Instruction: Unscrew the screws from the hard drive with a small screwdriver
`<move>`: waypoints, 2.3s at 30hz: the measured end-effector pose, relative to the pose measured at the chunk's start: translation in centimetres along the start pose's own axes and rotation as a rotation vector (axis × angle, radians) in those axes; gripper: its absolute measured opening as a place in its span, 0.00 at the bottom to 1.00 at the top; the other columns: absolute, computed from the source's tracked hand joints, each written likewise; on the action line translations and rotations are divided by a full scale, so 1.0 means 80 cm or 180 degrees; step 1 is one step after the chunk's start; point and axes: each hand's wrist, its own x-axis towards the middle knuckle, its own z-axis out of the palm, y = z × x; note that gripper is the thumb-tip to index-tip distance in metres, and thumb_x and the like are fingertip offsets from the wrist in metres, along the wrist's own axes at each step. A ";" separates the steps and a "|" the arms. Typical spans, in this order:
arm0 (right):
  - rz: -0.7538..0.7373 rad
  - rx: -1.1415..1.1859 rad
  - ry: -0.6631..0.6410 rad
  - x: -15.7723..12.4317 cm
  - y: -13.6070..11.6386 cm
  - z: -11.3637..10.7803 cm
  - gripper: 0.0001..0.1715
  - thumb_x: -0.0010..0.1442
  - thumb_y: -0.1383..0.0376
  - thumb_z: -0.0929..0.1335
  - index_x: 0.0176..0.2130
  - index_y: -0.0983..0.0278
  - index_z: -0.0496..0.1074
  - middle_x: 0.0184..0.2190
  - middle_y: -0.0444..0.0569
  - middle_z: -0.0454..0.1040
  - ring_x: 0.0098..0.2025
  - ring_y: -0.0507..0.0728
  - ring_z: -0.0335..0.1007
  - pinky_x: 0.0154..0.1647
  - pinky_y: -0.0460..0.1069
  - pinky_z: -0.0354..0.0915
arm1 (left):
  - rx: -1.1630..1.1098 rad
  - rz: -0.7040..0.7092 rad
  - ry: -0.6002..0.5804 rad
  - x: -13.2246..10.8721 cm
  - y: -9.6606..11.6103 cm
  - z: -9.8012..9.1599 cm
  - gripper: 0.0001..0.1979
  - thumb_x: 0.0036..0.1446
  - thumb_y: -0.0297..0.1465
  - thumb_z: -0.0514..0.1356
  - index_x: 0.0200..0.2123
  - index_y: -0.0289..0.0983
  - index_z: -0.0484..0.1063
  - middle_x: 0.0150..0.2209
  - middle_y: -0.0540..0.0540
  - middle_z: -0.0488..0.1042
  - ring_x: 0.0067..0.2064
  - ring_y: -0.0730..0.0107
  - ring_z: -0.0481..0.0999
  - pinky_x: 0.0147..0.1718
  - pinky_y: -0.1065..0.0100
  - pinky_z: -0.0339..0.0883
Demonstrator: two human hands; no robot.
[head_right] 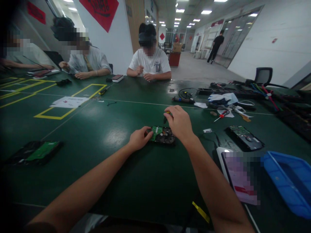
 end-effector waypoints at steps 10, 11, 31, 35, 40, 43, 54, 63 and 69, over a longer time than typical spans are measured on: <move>0.0166 -0.0098 0.0003 -0.001 0.000 0.000 0.06 0.66 0.63 0.70 0.44 0.60 0.75 0.40 0.51 0.80 0.37 0.60 0.75 0.42 0.55 0.67 | 0.0006 -0.0041 -0.0046 0.000 0.003 -0.003 0.22 0.69 0.47 0.54 0.58 0.43 0.72 0.39 0.49 0.83 0.39 0.63 0.81 0.33 0.65 0.62; 0.0161 -0.0156 0.0018 -0.001 -0.001 0.000 0.06 0.66 0.61 0.70 0.42 0.61 0.75 0.40 0.51 0.79 0.38 0.60 0.75 0.42 0.55 0.67 | 0.0010 -0.0038 -0.0048 0.000 0.003 -0.003 0.22 0.69 0.47 0.54 0.58 0.43 0.72 0.39 0.49 0.83 0.39 0.63 0.81 0.33 0.65 0.62; 0.0184 0.0130 -0.0084 -0.002 -0.003 0.000 0.15 0.67 0.68 0.66 0.51 0.61 0.77 0.45 0.52 0.82 0.44 0.61 0.79 0.47 0.56 0.71 | 0.0034 -0.0132 -0.0151 -0.001 0.008 -0.011 0.27 0.72 0.51 0.44 0.57 0.45 0.74 0.43 0.45 0.83 0.45 0.59 0.81 0.38 0.64 0.66; 0.0135 0.0143 -0.0038 -0.002 -0.003 0.002 0.14 0.68 0.65 0.67 0.51 0.61 0.78 0.49 0.53 0.81 0.44 0.61 0.78 0.48 0.57 0.71 | 0.0063 -0.0138 -0.0136 -0.001 0.007 -0.008 0.23 0.71 0.47 0.50 0.59 0.44 0.72 0.41 0.47 0.83 0.41 0.62 0.81 0.36 0.65 0.66; 0.0190 0.0069 0.0089 -0.001 0.000 0.001 0.11 0.66 0.62 0.69 0.47 0.59 0.80 0.46 0.54 0.79 0.44 0.62 0.76 0.45 0.58 0.71 | 0.0043 -0.0111 -0.0119 -0.001 0.009 -0.006 0.22 0.70 0.46 0.52 0.59 0.44 0.72 0.40 0.48 0.83 0.41 0.62 0.81 0.36 0.65 0.66; 0.0174 0.0135 -0.0029 -0.001 0.002 0.000 0.12 0.67 0.64 0.68 0.48 0.58 0.79 0.48 0.53 0.79 0.43 0.62 0.76 0.44 0.58 0.71 | 0.0052 -0.0126 -0.0139 -0.001 0.011 -0.008 0.22 0.70 0.45 0.53 0.60 0.43 0.72 0.41 0.47 0.83 0.41 0.62 0.82 0.37 0.65 0.67; 0.0227 -0.0152 -0.0013 -0.001 -0.003 -0.001 0.08 0.67 0.60 0.69 0.43 0.60 0.75 0.42 0.53 0.79 0.41 0.62 0.74 0.45 0.57 0.67 | 0.0075 -0.0114 -0.0113 -0.002 0.009 -0.007 0.22 0.69 0.44 0.53 0.60 0.43 0.72 0.41 0.47 0.83 0.42 0.61 0.82 0.38 0.65 0.68; 0.0214 0.0111 -0.0121 -0.001 -0.003 -0.001 0.14 0.68 0.66 0.64 0.50 0.61 0.75 0.47 0.53 0.81 0.42 0.61 0.77 0.46 0.57 0.68 | 0.0078 -0.0140 -0.0159 -0.002 0.009 -0.009 0.22 0.69 0.44 0.54 0.60 0.43 0.72 0.41 0.47 0.83 0.41 0.62 0.82 0.37 0.65 0.67; 0.0307 0.0255 -0.0285 -0.002 0.000 0.007 0.13 0.68 0.59 0.66 0.50 0.60 0.74 0.40 0.51 0.81 0.37 0.60 0.77 0.42 0.55 0.69 | 0.0097 -0.0143 -0.0145 -0.003 0.013 -0.009 0.22 0.69 0.44 0.54 0.61 0.43 0.72 0.41 0.47 0.83 0.42 0.61 0.82 0.39 0.65 0.68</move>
